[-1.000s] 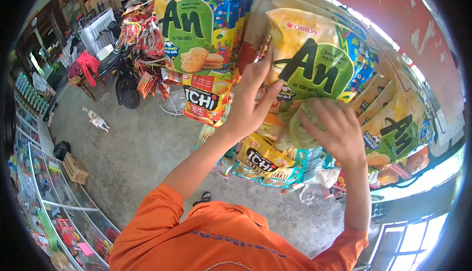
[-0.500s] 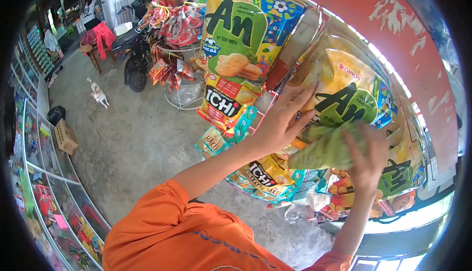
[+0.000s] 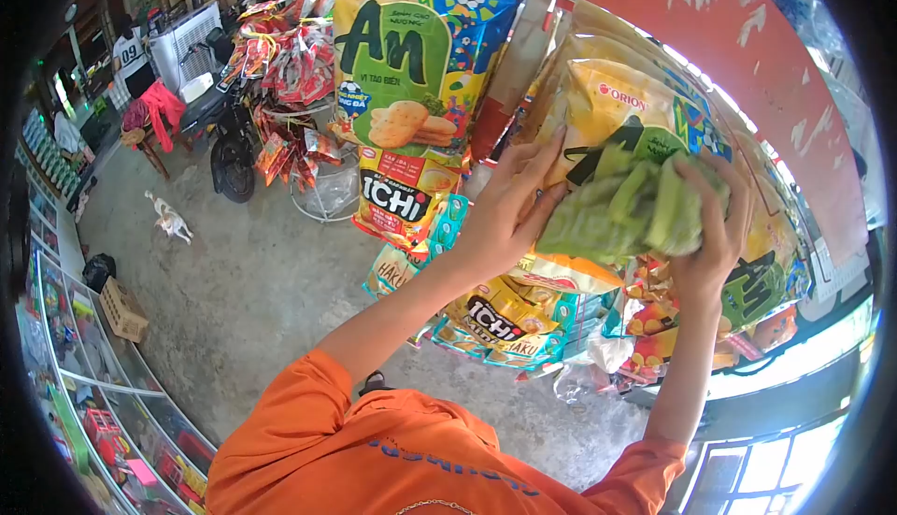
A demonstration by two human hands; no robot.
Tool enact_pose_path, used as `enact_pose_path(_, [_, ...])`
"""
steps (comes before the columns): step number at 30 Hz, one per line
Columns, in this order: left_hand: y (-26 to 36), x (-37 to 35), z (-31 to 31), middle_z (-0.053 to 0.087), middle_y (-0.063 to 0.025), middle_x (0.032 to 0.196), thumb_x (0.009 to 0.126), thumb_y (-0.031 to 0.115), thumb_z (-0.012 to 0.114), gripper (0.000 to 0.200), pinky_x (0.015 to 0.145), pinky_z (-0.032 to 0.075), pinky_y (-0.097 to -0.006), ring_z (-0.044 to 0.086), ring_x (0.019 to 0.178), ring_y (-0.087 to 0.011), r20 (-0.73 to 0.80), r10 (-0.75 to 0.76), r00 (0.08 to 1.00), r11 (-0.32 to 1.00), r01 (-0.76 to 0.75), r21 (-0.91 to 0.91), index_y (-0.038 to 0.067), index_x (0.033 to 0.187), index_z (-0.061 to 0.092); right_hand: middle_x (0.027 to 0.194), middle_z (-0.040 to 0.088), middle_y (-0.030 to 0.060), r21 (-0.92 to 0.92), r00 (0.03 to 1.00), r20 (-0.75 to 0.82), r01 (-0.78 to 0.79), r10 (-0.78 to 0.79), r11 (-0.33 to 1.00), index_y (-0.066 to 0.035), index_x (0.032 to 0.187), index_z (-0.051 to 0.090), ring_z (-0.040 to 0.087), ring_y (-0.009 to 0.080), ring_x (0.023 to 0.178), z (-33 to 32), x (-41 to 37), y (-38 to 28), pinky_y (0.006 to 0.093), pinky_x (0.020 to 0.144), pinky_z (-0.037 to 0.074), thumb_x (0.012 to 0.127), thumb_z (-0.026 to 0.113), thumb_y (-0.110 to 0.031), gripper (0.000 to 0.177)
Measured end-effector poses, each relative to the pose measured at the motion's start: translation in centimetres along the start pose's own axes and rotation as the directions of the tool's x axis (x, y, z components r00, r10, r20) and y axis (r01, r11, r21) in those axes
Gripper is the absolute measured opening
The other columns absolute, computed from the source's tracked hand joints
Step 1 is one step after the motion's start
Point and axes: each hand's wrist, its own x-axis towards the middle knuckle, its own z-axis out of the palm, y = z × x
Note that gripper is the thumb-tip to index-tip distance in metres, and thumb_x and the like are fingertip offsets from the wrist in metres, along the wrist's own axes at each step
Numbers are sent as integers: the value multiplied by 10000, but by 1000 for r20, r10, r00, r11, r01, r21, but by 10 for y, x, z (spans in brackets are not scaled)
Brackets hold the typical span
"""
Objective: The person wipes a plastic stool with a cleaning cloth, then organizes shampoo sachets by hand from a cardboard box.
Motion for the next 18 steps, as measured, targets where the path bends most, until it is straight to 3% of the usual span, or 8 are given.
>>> enact_pose_path(3, [-1, 0, 2, 523, -162, 1272, 980, 41, 628, 656, 832, 518, -357, 588, 1125, -293, -11, 35, 999, 999, -34, 34, 119, 1579, 374, 1197, 655, 86, 26, 986, -109, -121, 123, 992, -191, 1102, 758, 631, 288, 1114, 12, -12, -12, 406, 916, 514, 716, 709, -136, 393])
enact_pose_path(4, [-1, -1, 2, 525, -164, 1267, 980, 43, 629, 647, 853, 511, -363, 585, 1121, -302, -25, 14, 1000, 999, -13, 37, 116, 1574, 385, 1210, 652, 99, 55, 987, 30, 157, -159, 986, -173, 1123, 752, 626, 303, 1110, 16, -25, -13, 414, 921, 507, 704, 726, -146, 420])
enact_pose_path(5, [0, -2, 2, 527, -165, 1262, 979, 44, 629, 637, 874, 505, -370, 582, 1116, -310, -44, -7, 999, 999, 9, 44, 112, 1569, 395, 1223, 649, 113, 126, 888, 155, 417, -432, 900, -155, 1143, 746, 621, 319, 1106, 18, -31, -13, 422, 926, 500, 693, 744, -155, 451])
enact_pose_path(6, [4, -3, 0, 531, -170, 1249, 984, 54, 627, 620, 919, 487, -378, 576, 1100, -326, -18, -95, 995, 995, 95, -41, 109, 1562, 409, 1223, 649, 113, 124, 887, 155, 419, -435, 899, -155, 1143, 746, 621, 319, 1106, 16, -29, -13, 422, 926, 500, 693, 744, -155, 451])
enact_pose_path(9, [4, -1, 2, 531, -173, 1241, 985, 66, 628, 618, 918, 483, -367, 573, 1094, -326, -45, -38, 998, 999, 37, -22, 107, 1561, 408, 1233, 643, 107, 174, 834, 301, 429, -463, 886, -167, 1163, 744, 616, 311, 1108, 5, -10, -18, 430, 919, 484, 693, 743, -163, 470])
enact_pose_path(11, [3, -1, 2, 529, -175, 1247, 982, 60, 624, 625, 924, 482, -374, 574, 1101, -329, -28, -37, 999, 999, 37, -29, 110, 1564, 403, 1230, 641, 84, -35, 979, 152, 139, -133, 990, -207, 1170, 744, 618, 286, 1114, -10, 13, -17, 420, 911, 478, 737, 683, -167, 439])
enact_pose_path(15, [5, -3, 1, 524, -185, 1261, 924, -35, 598, 715, 980, 461, -400, 566, 1138, -348, 5, -35, 999, 999, 35, -21, 122, 1584, 371, 1227, 642, 70, -93, 994, -86, -81, 73, 992, -226, 1157, 748, 626, 267, 1104, 11, 6, -25, 411, 898, 474, 744, 668, -146, 428])
enact_pose_path(18, [-1, -6, 3, 518, -194, 1271, 851, -116, 558, 815, 1029, 433, -412, 548, 1171, -364, 15, -85, 996, 993, 86, -75, 129, 1598, 345, 1220, 642, 68, 1, 883, 147, 450, -445, 893, -217, 1157, 744, 627, 262, 1080, 22, -10, -29, 401, 888, 478, 762, 662, -152, 409])
